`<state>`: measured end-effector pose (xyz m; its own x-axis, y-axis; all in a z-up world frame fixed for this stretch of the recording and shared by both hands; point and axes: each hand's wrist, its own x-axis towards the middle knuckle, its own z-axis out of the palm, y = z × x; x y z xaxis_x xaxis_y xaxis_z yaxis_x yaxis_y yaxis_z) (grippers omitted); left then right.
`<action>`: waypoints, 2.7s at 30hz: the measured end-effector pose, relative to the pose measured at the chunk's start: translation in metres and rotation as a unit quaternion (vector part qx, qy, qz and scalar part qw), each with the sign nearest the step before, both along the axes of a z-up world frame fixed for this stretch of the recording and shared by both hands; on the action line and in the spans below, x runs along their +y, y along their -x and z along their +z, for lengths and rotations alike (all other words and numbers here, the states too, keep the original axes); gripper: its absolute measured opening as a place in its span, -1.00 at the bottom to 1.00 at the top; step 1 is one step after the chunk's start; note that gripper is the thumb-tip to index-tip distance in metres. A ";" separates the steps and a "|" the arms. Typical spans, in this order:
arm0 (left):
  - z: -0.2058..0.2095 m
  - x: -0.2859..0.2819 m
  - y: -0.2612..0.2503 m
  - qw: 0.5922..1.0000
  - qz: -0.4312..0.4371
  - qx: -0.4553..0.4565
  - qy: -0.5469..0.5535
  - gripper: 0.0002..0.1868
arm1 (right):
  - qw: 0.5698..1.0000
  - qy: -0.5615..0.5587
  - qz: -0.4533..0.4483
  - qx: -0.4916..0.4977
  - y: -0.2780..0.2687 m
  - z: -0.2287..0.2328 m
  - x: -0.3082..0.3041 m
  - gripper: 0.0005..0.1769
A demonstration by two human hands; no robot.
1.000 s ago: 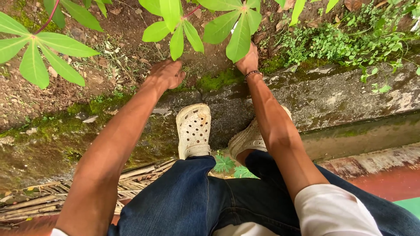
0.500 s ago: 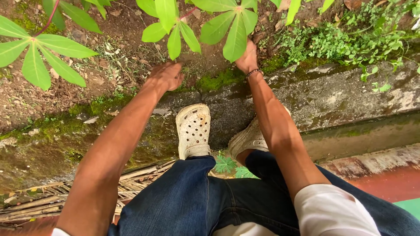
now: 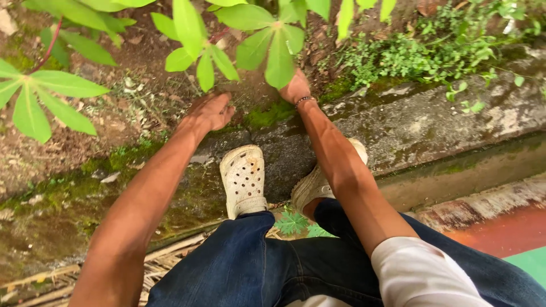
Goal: Pulling out weeds from the garden bed.
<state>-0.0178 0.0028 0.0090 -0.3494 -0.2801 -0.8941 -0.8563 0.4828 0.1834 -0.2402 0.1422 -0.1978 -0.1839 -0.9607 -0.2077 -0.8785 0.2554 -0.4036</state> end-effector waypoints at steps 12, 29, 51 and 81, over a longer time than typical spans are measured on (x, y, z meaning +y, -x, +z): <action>-0.025 -0.014 0.022 0.999 0.005 0.040 -0.016 -0.79 | 0.951 -0.243 0.173 -0.083 0.117 0.307 -0.046 -0.49; 0.075 0.000 0.183 0.912 0.325 -0.090 -0.233 -0.75 | 0.936 -0.343 -0.001 -0.081 0.165 0.309 0.070 -0.59; -0.114 0.086 0.153 0.969 0.074 0.216 -0.092 -0.65 | 0.986 -0.140 -0.088 0.000 0.197 0.031 0.030 -0.51; -0.088 0.071 0.157 0.940 0.337 0.057 0.016 -0.76 | 0.824 -0.135 -0.073 -0.546 0.203 0.137 0.022 -0.70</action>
